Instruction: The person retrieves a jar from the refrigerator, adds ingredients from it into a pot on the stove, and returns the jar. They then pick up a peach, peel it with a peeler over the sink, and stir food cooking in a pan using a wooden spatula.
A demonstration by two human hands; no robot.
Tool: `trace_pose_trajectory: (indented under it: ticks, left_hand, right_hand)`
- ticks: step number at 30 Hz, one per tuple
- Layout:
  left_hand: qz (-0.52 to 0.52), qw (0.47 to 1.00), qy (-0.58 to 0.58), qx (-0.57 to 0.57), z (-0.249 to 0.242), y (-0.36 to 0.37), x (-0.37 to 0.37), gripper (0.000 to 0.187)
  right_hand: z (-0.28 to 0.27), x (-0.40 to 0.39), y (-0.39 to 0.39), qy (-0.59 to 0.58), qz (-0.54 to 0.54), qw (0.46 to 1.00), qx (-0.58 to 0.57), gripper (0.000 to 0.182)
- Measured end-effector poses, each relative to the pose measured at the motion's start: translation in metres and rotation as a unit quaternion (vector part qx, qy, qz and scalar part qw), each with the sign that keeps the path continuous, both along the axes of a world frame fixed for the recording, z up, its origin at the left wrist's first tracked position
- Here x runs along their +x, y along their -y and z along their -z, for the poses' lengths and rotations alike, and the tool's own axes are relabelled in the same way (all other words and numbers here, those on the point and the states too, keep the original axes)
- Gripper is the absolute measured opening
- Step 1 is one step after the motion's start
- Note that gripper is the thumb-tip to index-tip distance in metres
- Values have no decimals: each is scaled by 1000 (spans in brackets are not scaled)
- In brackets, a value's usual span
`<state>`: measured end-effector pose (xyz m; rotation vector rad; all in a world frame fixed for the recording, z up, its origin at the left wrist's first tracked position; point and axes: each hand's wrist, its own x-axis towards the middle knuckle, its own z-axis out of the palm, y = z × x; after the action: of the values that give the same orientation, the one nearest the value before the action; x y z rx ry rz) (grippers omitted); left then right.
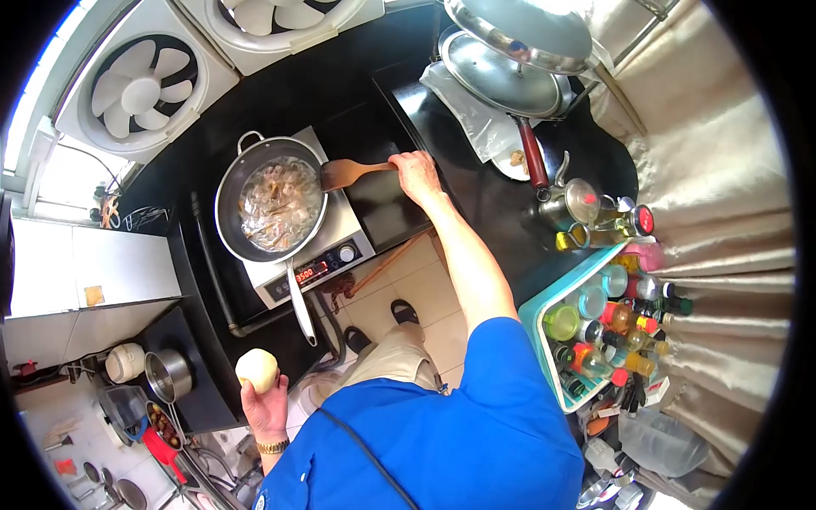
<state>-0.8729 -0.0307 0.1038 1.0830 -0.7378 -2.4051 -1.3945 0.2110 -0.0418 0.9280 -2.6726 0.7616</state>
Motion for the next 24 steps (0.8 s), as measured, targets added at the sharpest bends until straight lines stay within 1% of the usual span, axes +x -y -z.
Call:
trace_pose_trajectory:
  ticks: [2,8,11,14,17,21,23,24]
  left_hand:
    - [8,1000,-7,-3,0,-5,-3,54]
    - [-16,1000,-3,2,-5,-17,-5,54]
    - [-19,1000,-11,-3,-7,-20,-7,53]
    - [-28,1000,-5,1,-6,-21,-6,53]
    - [-28,1000,-6,2,-4,-20,-3,53]
    - [-22,1000,-8,-3,-3,-20,4,52]
    - [-33,999,-5,0,-2,-20,5,52]
    - [-32,999,-7,2,-3,-20,5,52]
  right_hand:
    - [1,-4,-1,1,-4,1000,-5,27]
    - [10,-16,-3,24,-5,1000,-4,28]
    - [15,-17,-1,46,-15,999,-24,29]
    - [12,-15,3,53,-14,998,-22,29]
    - [13,-17,4,29,-17,999,-13,29]
    - [14,-13,5,30,-21,999,-15,28]
    - [17,-4,3,55,-13,996,-63,28]
    - [23,0,0,86,2,992,-89,28]
